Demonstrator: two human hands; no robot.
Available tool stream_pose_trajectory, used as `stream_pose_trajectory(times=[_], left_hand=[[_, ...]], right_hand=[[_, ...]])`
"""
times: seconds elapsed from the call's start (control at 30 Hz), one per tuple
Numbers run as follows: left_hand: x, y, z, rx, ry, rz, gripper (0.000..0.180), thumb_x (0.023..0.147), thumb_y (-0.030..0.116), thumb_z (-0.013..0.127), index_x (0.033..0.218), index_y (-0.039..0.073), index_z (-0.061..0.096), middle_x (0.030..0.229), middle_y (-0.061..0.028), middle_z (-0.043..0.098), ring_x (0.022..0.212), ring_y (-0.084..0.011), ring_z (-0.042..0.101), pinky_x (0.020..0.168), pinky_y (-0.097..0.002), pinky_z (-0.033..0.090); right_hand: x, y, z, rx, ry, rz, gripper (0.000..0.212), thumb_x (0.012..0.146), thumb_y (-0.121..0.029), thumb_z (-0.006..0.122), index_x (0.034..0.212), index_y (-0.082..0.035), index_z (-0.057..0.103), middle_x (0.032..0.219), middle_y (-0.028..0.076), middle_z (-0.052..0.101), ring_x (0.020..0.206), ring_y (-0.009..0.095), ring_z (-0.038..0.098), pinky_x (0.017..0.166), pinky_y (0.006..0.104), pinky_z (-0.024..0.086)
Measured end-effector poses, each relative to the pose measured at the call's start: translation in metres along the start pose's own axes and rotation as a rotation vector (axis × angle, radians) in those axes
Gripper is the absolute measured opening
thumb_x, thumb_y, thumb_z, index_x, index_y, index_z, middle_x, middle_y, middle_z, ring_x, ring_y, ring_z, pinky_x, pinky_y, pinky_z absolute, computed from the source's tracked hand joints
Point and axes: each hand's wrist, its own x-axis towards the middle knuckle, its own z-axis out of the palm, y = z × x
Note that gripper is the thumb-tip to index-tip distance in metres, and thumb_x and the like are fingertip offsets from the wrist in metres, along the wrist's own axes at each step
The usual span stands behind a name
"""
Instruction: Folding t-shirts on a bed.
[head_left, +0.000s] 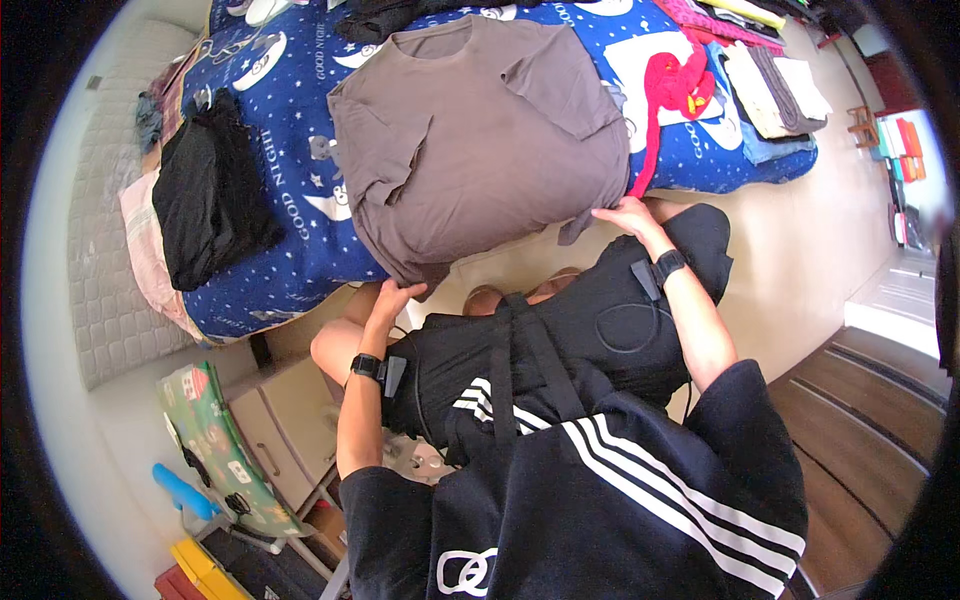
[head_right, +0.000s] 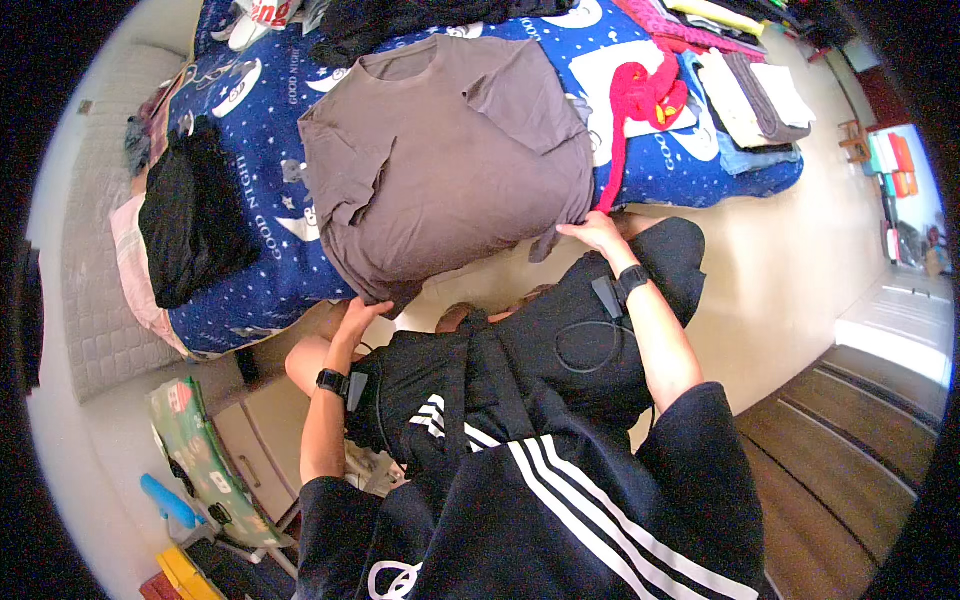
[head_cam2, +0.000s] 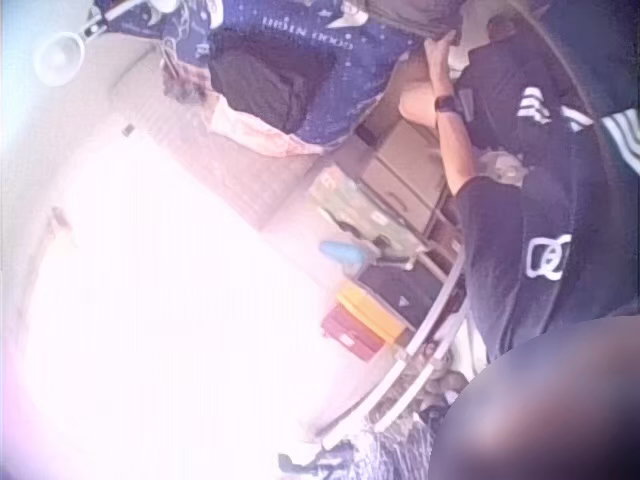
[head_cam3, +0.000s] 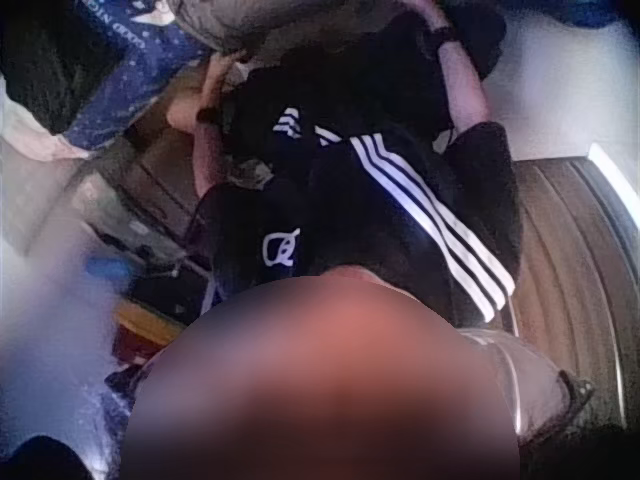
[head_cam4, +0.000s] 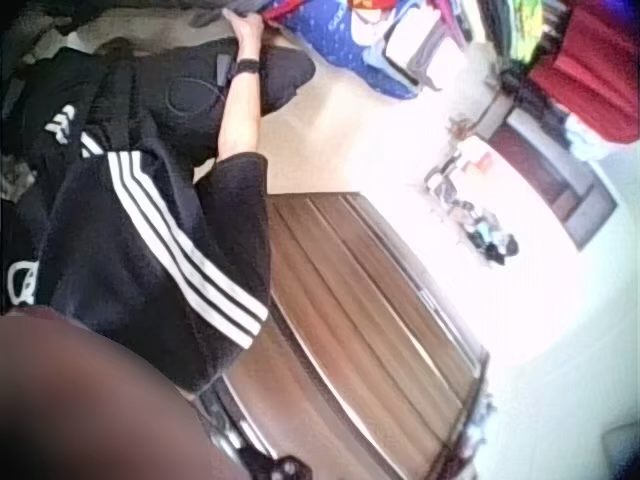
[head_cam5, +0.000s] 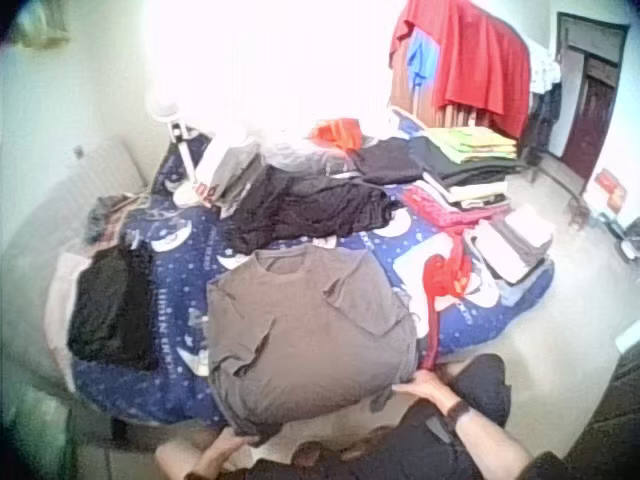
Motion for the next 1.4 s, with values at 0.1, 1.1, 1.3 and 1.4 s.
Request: stream_pose_trajectory(times=[0.1, 1.1, 1.3, 1.4], left_hand=[[-0.020, 0.035, 0.009, 0.042, -0.109, -0.050, 0.062, 0.076, 0.021, 0.074, 0.125, -0.009, 0.050, 0.124, -0.0168, 0.057, 0.113, -0.0256, 0.054, 0.097, -0.0339, 0.041], [-0.136, 0.070, -0.074, -0.935, -0.168, 0.044, 0.045, 0.098, 0.018, 0.045, 0.138, 0.000, 0.036, 0.136, -0.0117, 0.047, 0.122, -0.0229, 0.049, 0.101, -0.0378, 0.041], [-0.135, 0.074, -0.066, -0.904, 0.028, 0.010, 0.045, 0.096, 0.020, 0.051, 0.135, 0.000, 0.040, 0.130, -0.0107, 0.052, 0.114, -0.0196, 0.055, 0.093, -0.0361, 0.047], [-0.127, 0.041, -0.083, -0.735, 0.071, -0.188, 0.039, 0.092, 0.018, 0.058, 0.126, 0.002, 0.047, 0.115, -0.0063, 0.061, 0.097, -0.0147, 0.061, 0.080, -0.0284, 0.052]], right_hand=[[0.004, 0.021, -0.001, 0.152, 0.005, 0.037, 0.057, 0.074, -0.045, 0.070, 0.095, 0.008, 0.065, 0.093, 0.018, 0.068, 0.088, 0.025, 0.064, 0.075, 0.0364, 0.048], [-0.105, -0.018, -0.107, 0.491, 0.241, 0.134, 0.033, 0.089, -0.029, 0.056, 0.102, 0.000, 0.064, 0.090, 0.014, 0.067, 0.083, 0.024, 0.065, 0.077, 0.0398, 0.050], [-0.133, -0.067, -0.126, 1.132, 0.041, 0.209, 0.053, 0.092, -0.044, 0.056, 0.115, 0.003, 0.058, 0.108, 0.007, 0.065, 0.100, 0.015, 0.059, 0.087, 0.0278, 0.045], [-0.134, -0.046, -0.124, 0.734, -0.258, 0.041, 0.049, 0.091, -0.038, 0.060, 0.117, 0.004, 0.058, 0.110, 0.008, 0.064, 0.099, 0.012, 0.058, 0.087, 0.0281, 0.045]])
